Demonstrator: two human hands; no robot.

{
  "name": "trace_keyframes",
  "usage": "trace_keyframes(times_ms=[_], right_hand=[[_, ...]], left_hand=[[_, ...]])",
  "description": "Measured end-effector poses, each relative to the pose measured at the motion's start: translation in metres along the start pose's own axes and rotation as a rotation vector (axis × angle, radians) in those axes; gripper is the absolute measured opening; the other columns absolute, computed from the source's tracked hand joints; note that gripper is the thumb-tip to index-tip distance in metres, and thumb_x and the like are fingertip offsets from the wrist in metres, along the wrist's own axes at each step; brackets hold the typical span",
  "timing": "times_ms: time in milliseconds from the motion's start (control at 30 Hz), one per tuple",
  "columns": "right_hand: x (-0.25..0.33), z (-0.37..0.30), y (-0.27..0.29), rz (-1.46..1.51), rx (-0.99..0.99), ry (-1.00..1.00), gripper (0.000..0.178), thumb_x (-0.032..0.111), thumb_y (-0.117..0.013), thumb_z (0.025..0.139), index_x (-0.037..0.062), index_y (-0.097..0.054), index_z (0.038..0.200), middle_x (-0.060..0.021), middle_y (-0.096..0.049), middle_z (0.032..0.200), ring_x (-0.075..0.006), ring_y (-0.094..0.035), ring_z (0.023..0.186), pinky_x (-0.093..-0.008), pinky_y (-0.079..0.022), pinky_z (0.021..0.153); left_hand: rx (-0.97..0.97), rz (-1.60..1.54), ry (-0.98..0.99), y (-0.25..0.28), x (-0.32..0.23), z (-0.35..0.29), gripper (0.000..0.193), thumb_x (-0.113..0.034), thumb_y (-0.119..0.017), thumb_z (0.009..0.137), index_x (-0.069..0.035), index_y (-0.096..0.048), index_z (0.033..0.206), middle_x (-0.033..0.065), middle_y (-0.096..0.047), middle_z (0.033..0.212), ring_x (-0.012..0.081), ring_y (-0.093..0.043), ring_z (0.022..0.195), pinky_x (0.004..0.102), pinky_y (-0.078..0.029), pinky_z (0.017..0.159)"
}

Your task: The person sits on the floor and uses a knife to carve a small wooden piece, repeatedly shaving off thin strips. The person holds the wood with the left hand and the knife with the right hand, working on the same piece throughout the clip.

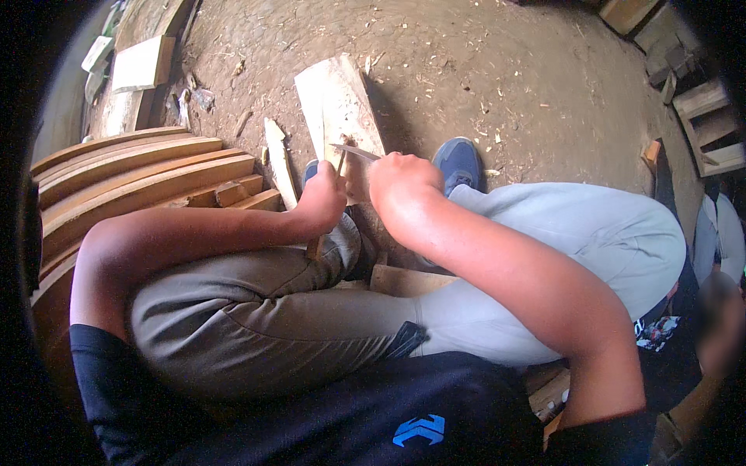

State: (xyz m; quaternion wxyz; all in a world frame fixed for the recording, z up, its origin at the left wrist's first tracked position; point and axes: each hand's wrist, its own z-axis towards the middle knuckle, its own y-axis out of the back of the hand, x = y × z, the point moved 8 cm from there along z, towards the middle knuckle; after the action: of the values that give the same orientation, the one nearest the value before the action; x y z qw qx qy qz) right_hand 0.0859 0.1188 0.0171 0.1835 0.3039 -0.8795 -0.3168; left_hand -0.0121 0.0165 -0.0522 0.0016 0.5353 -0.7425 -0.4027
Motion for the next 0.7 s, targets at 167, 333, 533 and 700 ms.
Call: trace_keyframes(times_ms=[167,333,533,700], right_hand=[[-0.004,0.004,-0.013,0.006,0.001,-0.036,0.021,0.009,-0.053,0.092,0.0048,-0.073,0.097,-0.0164,-0.072,0.102,-0.026,-0.071,0.098,-0.0359,-0.059,0.077],[-0.001,0.005,-0.03,0.114,-0.037,-0.146,0.02,0.009,-0.054,0.093,0.0035,-0.07,0.103,-0.0167,-0.071,0.108,-0.028,-0.071,0.099,-0.0371,-0.06,0.079],[0.002,0.006,-0.034,0.114,-0.057,-0.122,0.02,0.008,-0.054,0.094,0.004,-0.069,0.106,-0.0118,-0.069,0.115,-0.0263,-0.071,0.099,-0.0381,-0.061,0.072],[0.003,0.017,-0.048,0.108,-0.101,-0.183,0.02,0.008,-0.056,0.093,0.0051,-0.07,0.108,-0.0077,-0.07,0.113,-0.0231,-0.071,0.096,-0.0417,-0.062,0.061]], left_hand=[[0.036,0.04,0.059,-0.006,-0.004,0.007,0.027,-0.01,-0.049,0.093,0.008,-0.041,0.112,0.0343,-0.063,0.104,0.0454,-0.063,0.104,0.0512,-0.049,0.088],[0.036,0.068,0.045,-0.002,-0.003,0.003,0.027,-0.009,-0.05,0.092,0.007,-0.042,0.112,0.0343,-0.062,0.107,0.0454,-0.062,0.107,0.0509,-0.049,0.09],[0.049,0.079,0.053,-0.007,0.002,0.012,0.028,-0.009,-0.052,0.09,0.008,-0.043,0.111,0.0341,-0.062,0.107,0.0453,-0.066,0.097,0.0499,-0.056,0.076],[0.011,0.139,0.006,-0.008,0.004,0.02,0.027,-0.01,-0.051,0.091,0.008,-0.042,0.109,0.0335,-0.064,0.101,0.0442,-0.068,0.087,0.0496,-0.057,0.063]])
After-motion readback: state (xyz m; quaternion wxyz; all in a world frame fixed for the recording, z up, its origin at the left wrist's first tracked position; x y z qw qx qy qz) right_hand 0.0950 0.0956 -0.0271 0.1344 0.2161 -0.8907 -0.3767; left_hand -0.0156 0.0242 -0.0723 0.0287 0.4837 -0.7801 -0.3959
